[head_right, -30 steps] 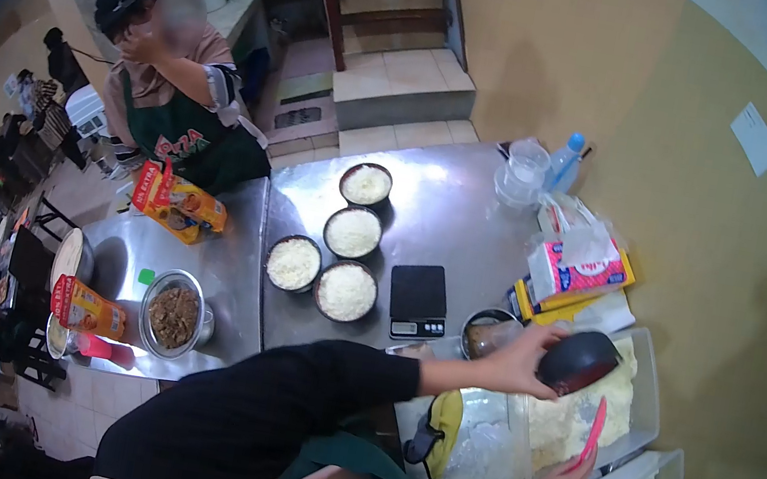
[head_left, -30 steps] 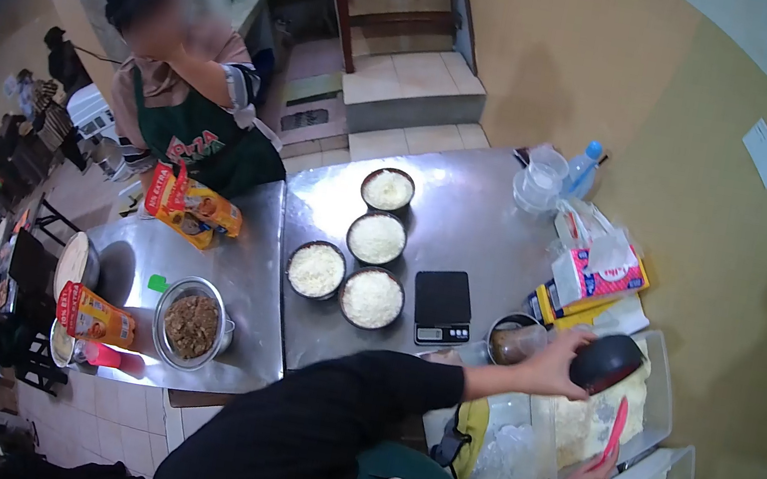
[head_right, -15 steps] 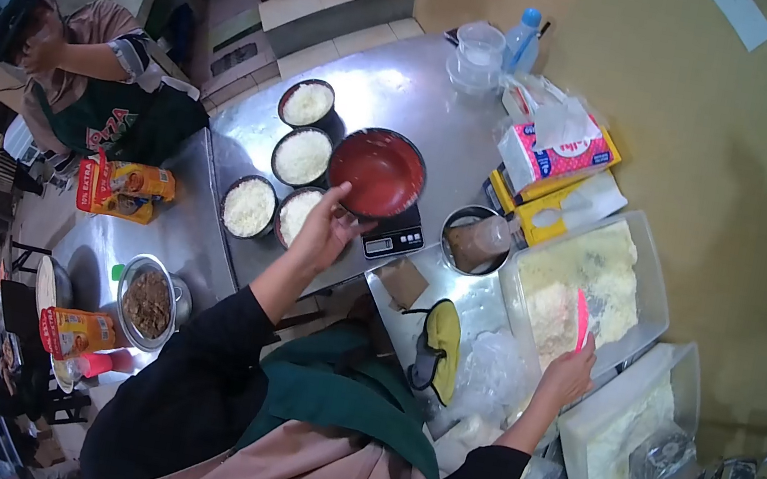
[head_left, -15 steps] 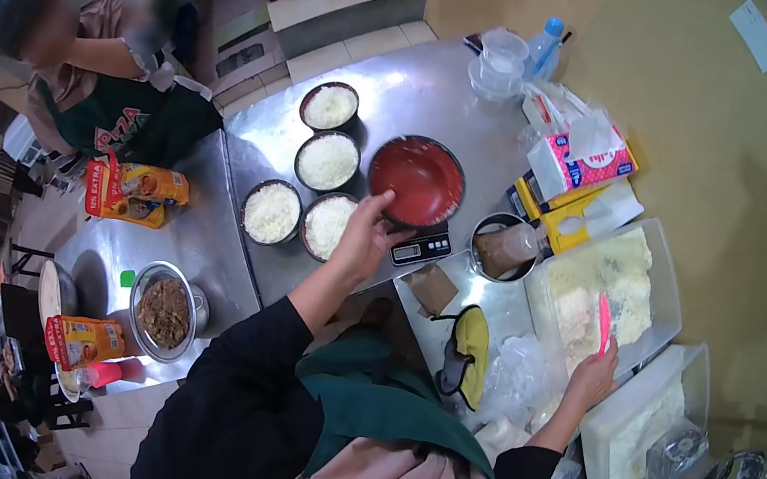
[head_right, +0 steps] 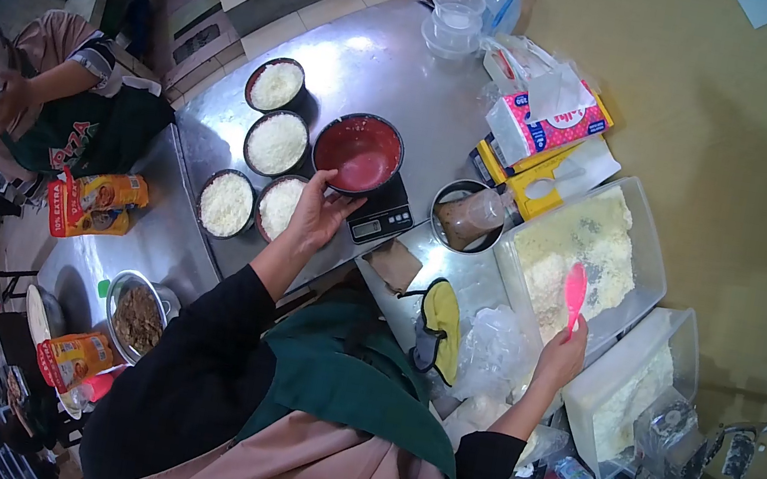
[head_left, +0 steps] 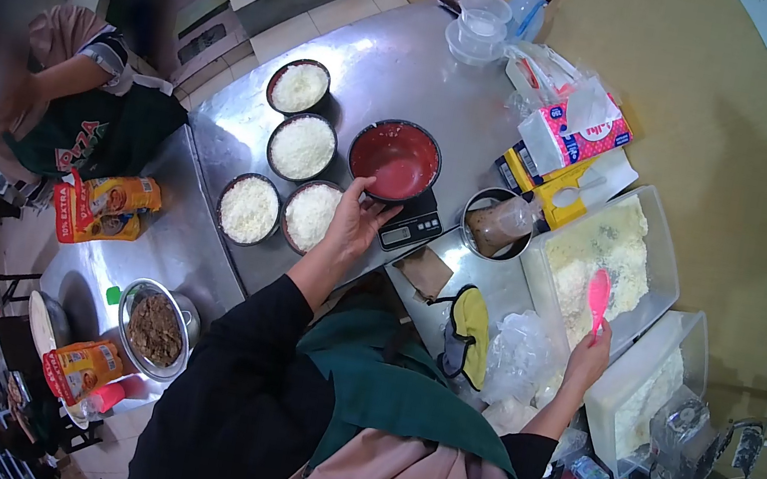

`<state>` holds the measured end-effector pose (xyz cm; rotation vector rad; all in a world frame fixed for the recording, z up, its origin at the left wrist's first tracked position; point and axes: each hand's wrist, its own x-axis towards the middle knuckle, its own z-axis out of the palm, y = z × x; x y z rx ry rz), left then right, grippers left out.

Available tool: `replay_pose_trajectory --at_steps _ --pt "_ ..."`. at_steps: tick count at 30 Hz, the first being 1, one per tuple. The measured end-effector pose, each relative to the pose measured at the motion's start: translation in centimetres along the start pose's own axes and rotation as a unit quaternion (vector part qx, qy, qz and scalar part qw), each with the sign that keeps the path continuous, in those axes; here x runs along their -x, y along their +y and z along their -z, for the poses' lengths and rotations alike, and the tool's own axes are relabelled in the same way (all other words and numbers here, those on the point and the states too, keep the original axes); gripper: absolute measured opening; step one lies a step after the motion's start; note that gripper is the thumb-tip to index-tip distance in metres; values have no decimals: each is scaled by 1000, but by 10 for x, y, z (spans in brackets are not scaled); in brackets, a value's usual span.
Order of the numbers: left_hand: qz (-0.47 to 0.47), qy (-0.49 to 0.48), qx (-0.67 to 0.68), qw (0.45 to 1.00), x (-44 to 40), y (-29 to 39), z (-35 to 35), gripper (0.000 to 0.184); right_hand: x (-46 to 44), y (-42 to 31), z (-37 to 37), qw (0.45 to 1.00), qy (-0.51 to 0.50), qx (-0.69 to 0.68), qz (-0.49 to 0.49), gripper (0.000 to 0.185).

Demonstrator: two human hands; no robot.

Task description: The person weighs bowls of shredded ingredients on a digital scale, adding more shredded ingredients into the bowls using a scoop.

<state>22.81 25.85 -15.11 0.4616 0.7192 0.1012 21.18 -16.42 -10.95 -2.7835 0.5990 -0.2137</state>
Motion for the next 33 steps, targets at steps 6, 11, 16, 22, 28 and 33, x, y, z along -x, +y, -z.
replay_pose_trajectory --at_steps 6,11,16,22,28,33 --pt "36 51 35 997 -17 -22 15 38 9 7 -13 999 -8 -41 -25 32" --pt "37 53 34 997 -20 -30 22 36 13 5 -16 998 12 -64 -26 33" --pt "47 53 16 997 -20 -35 24 34 12 10 -19 995 9 -87 -45 32" --pt "56 62 5 997 -29 -38 34 44 15 8 -16 995 15 -96 -23 31" --pt "52 56 -11 997 -28 -39 36 50 5 21 -9 997 -6 -66 -29 28" --pt "53 53 -35 997 -26 -40 46 53 -11 21 0 997 10 -72 2 27"
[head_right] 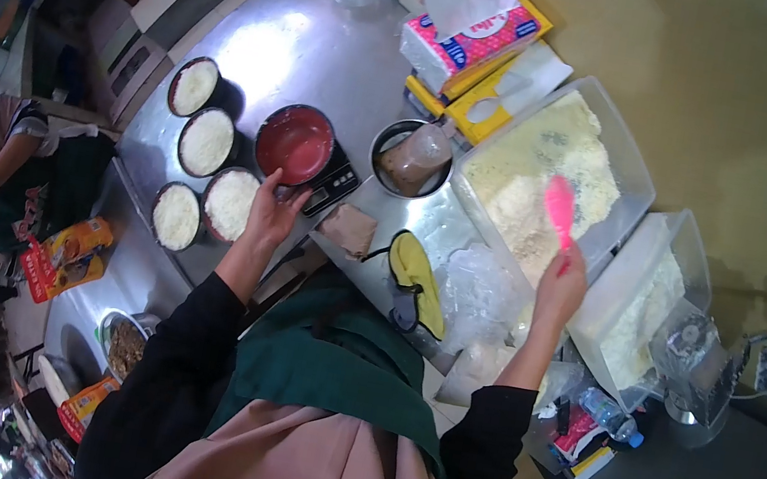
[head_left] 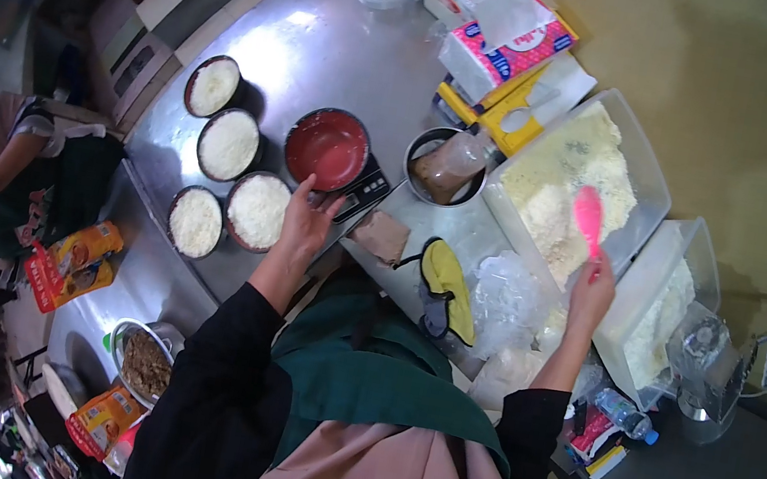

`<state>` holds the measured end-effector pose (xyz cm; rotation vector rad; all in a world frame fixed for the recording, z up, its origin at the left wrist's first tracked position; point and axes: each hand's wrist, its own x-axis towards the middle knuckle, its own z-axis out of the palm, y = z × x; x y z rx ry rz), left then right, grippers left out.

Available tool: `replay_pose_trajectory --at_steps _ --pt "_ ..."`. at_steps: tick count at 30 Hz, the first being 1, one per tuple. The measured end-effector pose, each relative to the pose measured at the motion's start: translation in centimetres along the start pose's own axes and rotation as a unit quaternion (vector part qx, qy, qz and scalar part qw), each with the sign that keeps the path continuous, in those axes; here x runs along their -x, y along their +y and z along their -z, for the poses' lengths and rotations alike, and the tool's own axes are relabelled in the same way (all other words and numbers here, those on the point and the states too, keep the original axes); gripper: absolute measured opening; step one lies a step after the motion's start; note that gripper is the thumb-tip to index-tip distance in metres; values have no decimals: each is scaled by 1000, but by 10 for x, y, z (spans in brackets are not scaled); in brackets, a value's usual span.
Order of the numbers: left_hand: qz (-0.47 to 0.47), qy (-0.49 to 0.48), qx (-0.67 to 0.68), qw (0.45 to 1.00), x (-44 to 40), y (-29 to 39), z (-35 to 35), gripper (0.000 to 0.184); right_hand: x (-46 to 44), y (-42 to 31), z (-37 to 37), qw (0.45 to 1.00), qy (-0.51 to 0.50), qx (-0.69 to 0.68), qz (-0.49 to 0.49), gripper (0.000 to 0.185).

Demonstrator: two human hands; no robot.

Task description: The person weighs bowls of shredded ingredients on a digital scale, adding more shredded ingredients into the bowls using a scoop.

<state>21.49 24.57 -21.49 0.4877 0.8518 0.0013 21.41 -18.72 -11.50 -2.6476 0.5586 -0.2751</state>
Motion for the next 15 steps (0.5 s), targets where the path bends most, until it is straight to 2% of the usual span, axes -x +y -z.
replay_pose_trajectory --at_steps 1,2,4,5,6,8,10,12,15 --pt "10 9 9 1000 6 -1 -2 50 -1 -7 3 998 41 -48 -4 26" --pt "4 16 9 1000 13 -2 -2 50 -3 -13 5 998 33 -52 -2 26" --pt "12 22 -14 1000 28 -9 1 45 -1 -17 8 997 -50 -27 -49 26" --pt "10 25 -69 997 37 -12 3 37 0 -7 -1 999 -21 -37 -29 25" --pt "9 29 -69 997 49 -15 4 37 1 -8 -5 999 -25 -38 -29 25" --pt "-50 2 -293 955 70 -22 10 32 6 -9 -11 995 3 -85 -46 25" --pt "-59 -20 -336 940 78 -26 23 30 8 1 -23 996 17 -84 -37 26" --pt "-73 -55 -451 888 77 -34 41 31 7 10 -31 996 30 -82 -25 26" --pt "-87 -62 -491 864 75 -39 57 29 6 17 -35 995 20 -98 -26 28"
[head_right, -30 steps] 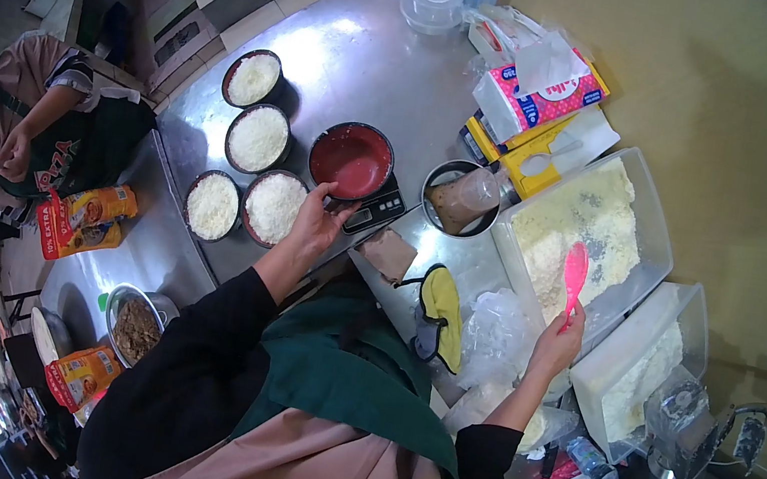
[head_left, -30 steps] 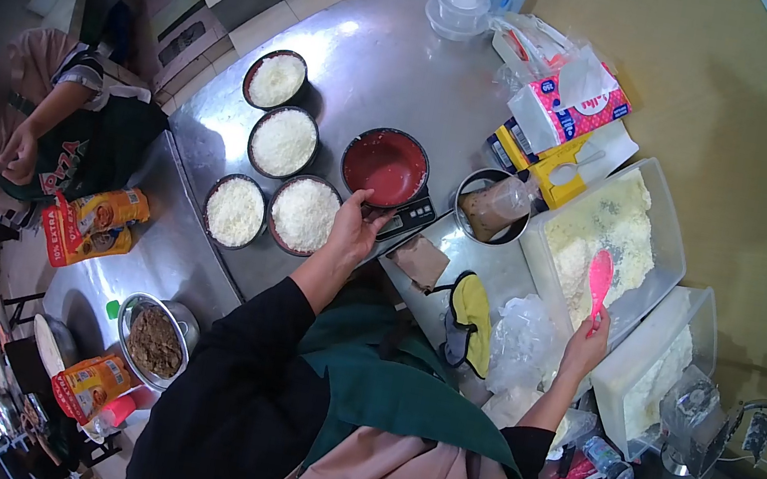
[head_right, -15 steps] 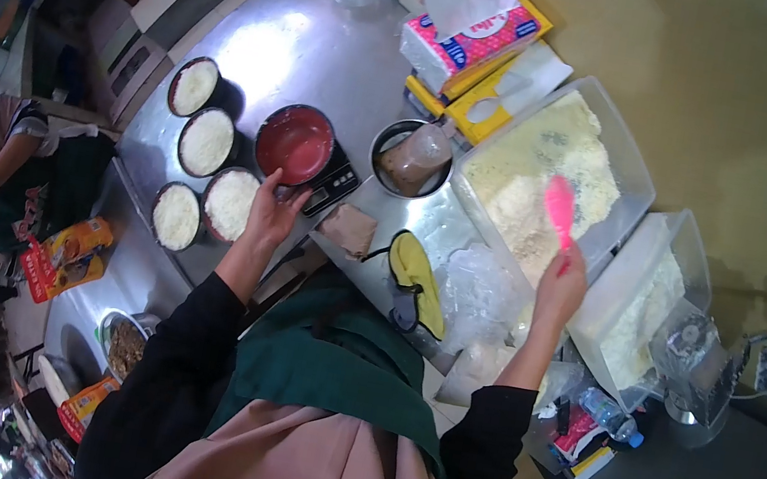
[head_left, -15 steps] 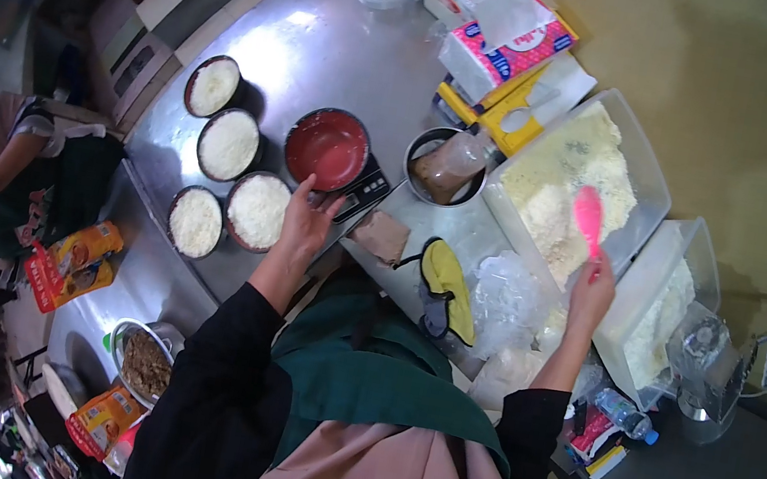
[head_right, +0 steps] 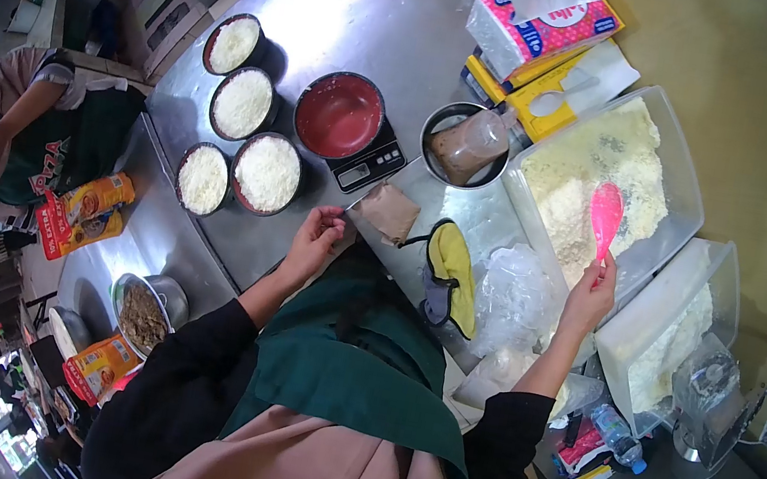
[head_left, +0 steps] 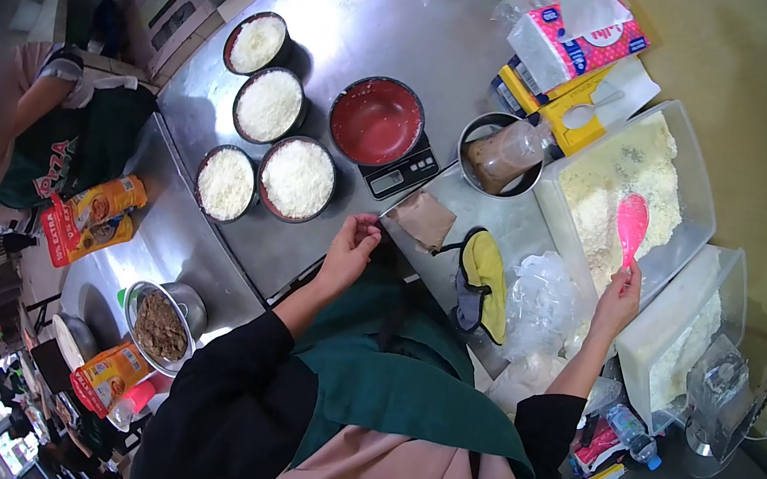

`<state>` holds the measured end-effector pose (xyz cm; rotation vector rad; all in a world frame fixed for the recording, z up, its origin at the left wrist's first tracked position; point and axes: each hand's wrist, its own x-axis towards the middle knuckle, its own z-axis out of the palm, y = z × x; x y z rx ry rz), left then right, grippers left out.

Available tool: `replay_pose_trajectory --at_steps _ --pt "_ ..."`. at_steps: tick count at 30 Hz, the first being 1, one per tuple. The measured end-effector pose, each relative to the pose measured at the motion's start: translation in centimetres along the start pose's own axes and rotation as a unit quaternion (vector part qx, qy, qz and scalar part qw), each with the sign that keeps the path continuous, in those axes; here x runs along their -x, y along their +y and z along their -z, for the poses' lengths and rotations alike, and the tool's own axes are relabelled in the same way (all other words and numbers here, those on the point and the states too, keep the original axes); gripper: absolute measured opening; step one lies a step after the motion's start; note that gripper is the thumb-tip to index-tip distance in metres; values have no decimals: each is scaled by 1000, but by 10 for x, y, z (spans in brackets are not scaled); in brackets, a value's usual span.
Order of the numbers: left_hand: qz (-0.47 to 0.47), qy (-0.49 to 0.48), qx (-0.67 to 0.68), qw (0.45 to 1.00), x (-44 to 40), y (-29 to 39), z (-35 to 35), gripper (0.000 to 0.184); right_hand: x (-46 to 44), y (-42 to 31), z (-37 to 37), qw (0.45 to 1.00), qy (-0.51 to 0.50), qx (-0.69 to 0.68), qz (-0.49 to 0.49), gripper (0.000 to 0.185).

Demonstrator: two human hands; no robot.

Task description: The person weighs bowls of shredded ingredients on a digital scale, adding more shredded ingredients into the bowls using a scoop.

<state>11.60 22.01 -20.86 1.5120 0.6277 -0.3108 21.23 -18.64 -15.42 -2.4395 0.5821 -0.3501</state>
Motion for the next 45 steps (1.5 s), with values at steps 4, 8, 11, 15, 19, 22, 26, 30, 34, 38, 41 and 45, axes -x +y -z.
replay_pose_trajectory --at_steps 4,8,11,15,19,22,26,30,34,38,41,45 --pt "22 4 51 998 -5 8 4 27 -1 -4 0 1000 -23 20 2 28" --pt "81 -10 215 973 -22 22 5 37 -1 -10 -2 999 -28 25 1 28" --pt "73 23 311 947 -36 34 -3 42 0 -16 -3 999 -40 36 -4 28" --pt "77 40 440 894 -60 54 -8 46 -10 -29 11 986 -45 162 -10 31" --pt "66 52 440 894 -79 51 -8 42 -26 -35 14 961 -49 270 39 34" --pt "61 81 450 887 -87 50 -8 31 -34 -47 9 946 -115 300 32 34" --pt "44 70 424 902 -89 50 -5 25 -40 -49 4 952 -226 201 -40 34" --pt "-31 37 443 895 -63 75 -8 21 -47 -13 -27 942 -320 88 -42 33" --pt "-109 -5 390 914 -47 105 -20 30 -50 -7 -28 902 -376 -96 -189 36" --pt "-144 -73 326 932 -33 146 -51 44 -47 -6 -8 905 -347 -156 -190 36" --pt "-131 -108 245 954 -28 161 -86 50 -51 0 13 911 -317 -182 -192 36" --pt "-109 -142 171 969 -21 184 -141 60 -56 -6 52 936 -252 -198 -144 33"
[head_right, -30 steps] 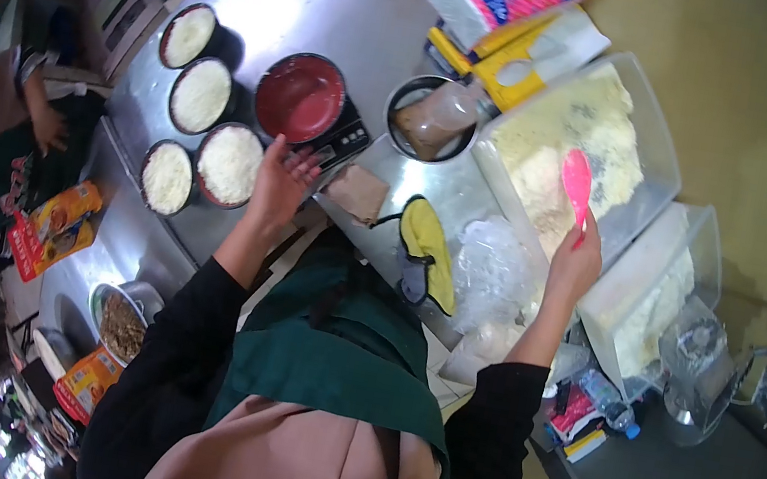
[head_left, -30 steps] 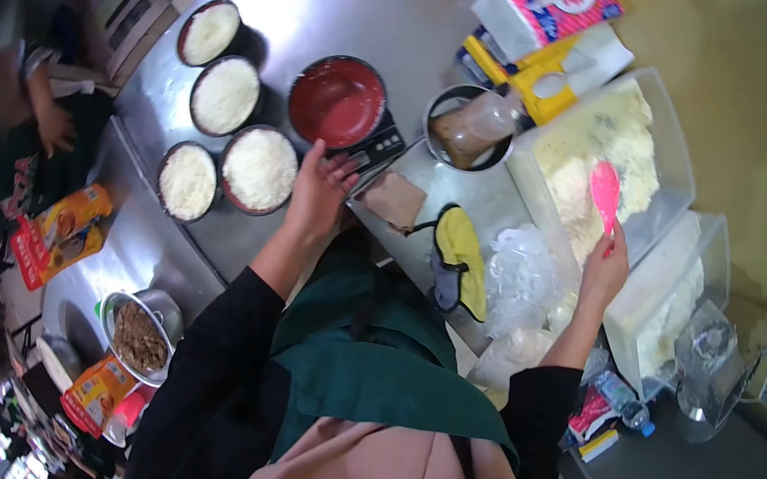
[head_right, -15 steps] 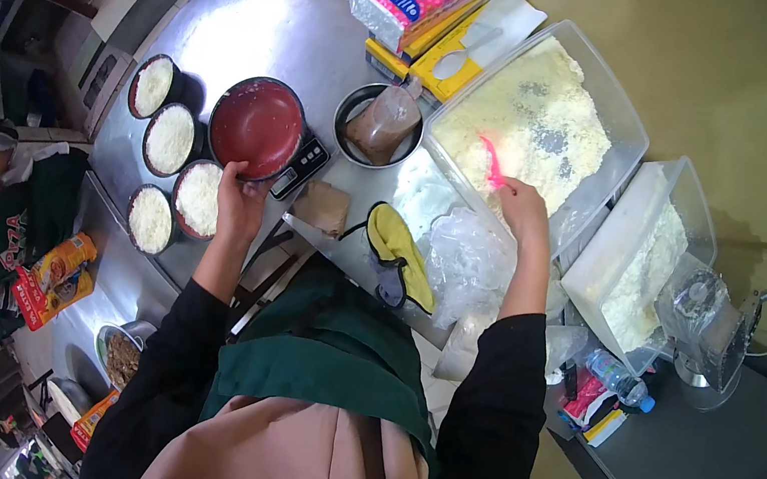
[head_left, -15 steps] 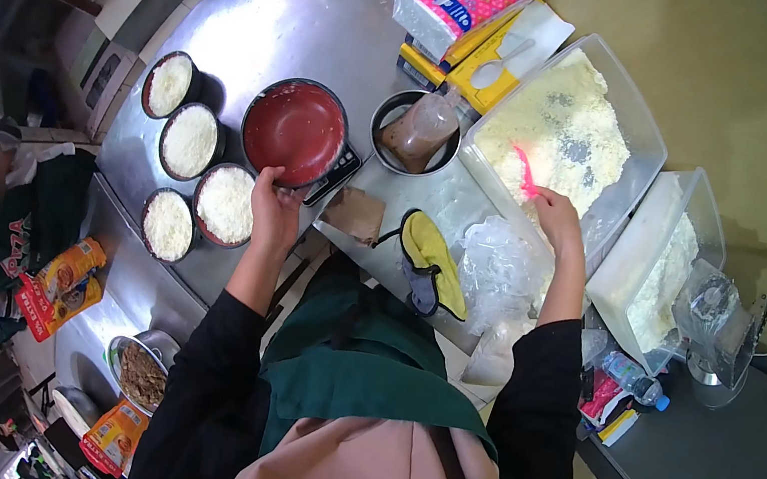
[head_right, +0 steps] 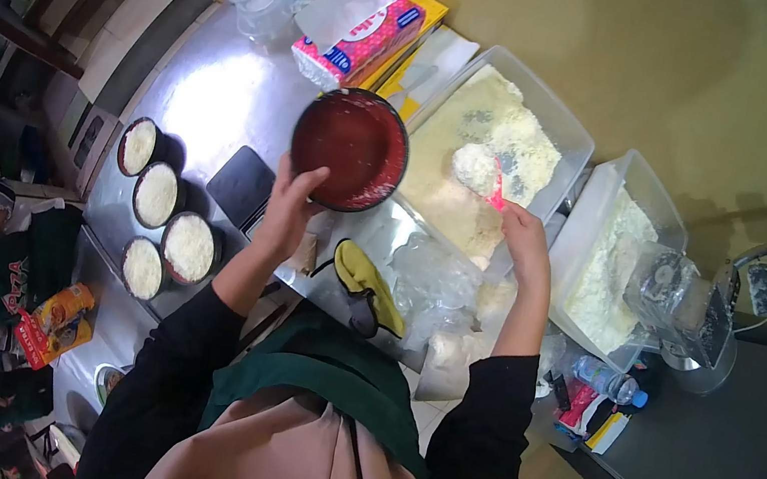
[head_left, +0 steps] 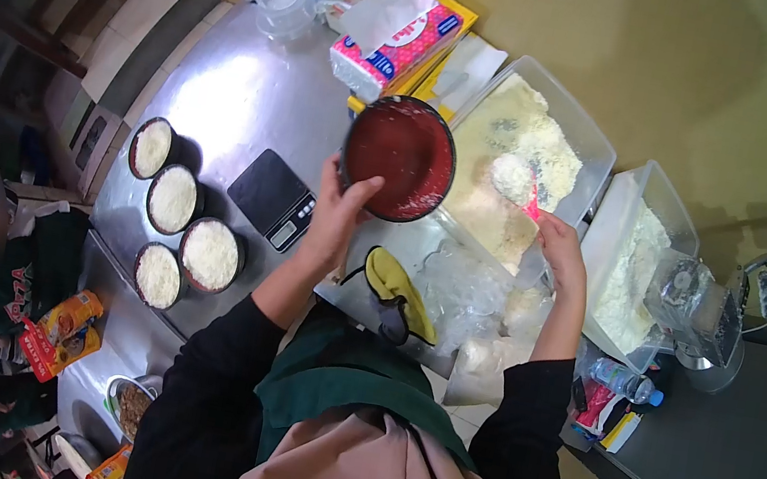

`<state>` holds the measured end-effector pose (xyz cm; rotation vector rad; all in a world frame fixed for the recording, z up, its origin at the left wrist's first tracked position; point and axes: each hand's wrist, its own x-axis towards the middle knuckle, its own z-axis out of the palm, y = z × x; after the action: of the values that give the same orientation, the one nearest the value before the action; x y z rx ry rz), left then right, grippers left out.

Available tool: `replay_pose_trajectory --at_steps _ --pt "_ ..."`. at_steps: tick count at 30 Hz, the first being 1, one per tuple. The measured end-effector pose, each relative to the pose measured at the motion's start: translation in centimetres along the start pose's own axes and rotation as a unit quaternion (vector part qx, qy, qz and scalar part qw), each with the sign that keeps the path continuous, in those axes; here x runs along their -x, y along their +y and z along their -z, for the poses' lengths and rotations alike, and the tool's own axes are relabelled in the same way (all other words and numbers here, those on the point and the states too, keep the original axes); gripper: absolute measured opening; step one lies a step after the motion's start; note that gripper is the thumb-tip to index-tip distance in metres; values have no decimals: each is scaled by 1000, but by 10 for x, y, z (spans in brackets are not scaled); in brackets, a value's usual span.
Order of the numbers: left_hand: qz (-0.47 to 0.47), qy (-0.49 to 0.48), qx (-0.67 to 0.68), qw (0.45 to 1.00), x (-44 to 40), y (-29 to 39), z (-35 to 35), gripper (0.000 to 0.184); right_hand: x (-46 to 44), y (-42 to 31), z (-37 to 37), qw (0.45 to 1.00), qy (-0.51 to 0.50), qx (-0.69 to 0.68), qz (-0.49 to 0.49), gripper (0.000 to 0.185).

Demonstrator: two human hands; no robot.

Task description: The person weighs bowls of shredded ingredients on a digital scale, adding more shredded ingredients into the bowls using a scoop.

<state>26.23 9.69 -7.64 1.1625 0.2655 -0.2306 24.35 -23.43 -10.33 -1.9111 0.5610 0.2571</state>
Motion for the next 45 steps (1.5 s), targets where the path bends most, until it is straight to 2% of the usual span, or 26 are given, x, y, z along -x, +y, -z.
replay_pose_trajectory --at_steps 6,8,9,11,12,14,15,19,21,22,23,24,25,26,28,29,30,32,34,39,41,45 --pt "41 -51 16 998 -26 -9 -68 66 38 -61 34 997 58 -27 53 33" --pt "46 -66 26 996 -32 -15 -81 65 49 -74 25 983 120 65 125 29" --pt "67 -83 47 993 -33 -18 -85 66 55 -79 16 982 122 64 127 29" --pt "91 -114 71 987 -36 -23 -91 66 68 -90 -10 895 231 246 291 27" --pt "91 -113 70 987 -35 -23 -92 66 73 -96 -19 896 230 245 291 27" --pt "99 -122 103 982 -31 -24 -93 66 82 -105 -34 804 256 407 350 32" --pt "108 -114 97 983 -31 -24 -92 64 83 -102 -38 815 246 405 334 39" --pt "119 -103 113 981 -30 -22 -81 63 84 -101 -38 837 242 375 316 38" --pt "121 -100 118 981 -30 -17 -75 61 78 -95 -33 896 201 265 294 34" --pt "124 -97 122 980 -29 -14 -71 60 77 -91 -32 897 197 265 295 34" --pt "124 -92 123 980 -27 -13 -67 60 75 -86 -31 951 157 133 232 32" --pt "111 -84 127 982 -26 -12 -63 54 71 -80 -30 980 112 -1 163 31" --pt "99 -76 129 984 -25 -10 -58 48 65 -71 -28 977 116 -38 178 30" --pt "101 -70 128 984 -24 -8 -50 48 57 -63 -25 978 111 -39 175 30" --pt "80 -52 152 984 -17 -5 -30 51 46 -49 -21 965 195 44 169 30" --pt "107 -26 132 985 -11 3 -19 52 44 -45 -20 968 192 95 128 31" --pt "90 -1 142 986 -9 6 -8 42 40 -39 -20 968 191 96 128 31" --pt "45 1 161 986 -1 14 19 40 29 -21 -31 934 190 286 95 32" --pt "36 54 157 986 4 16 51 38 20 -2 -44 945 156 276 79 32" --pt "19 194 168 966 12 3 122 29 8 28 -64 911 230 311 146 30" --pt "27 215 169 961 13 -12 147 28 4 36 -62 906 261 288 168 29" --pt "54 248 183 950 12 -30 169 26 11 25 -64 912 220 320 129 31"
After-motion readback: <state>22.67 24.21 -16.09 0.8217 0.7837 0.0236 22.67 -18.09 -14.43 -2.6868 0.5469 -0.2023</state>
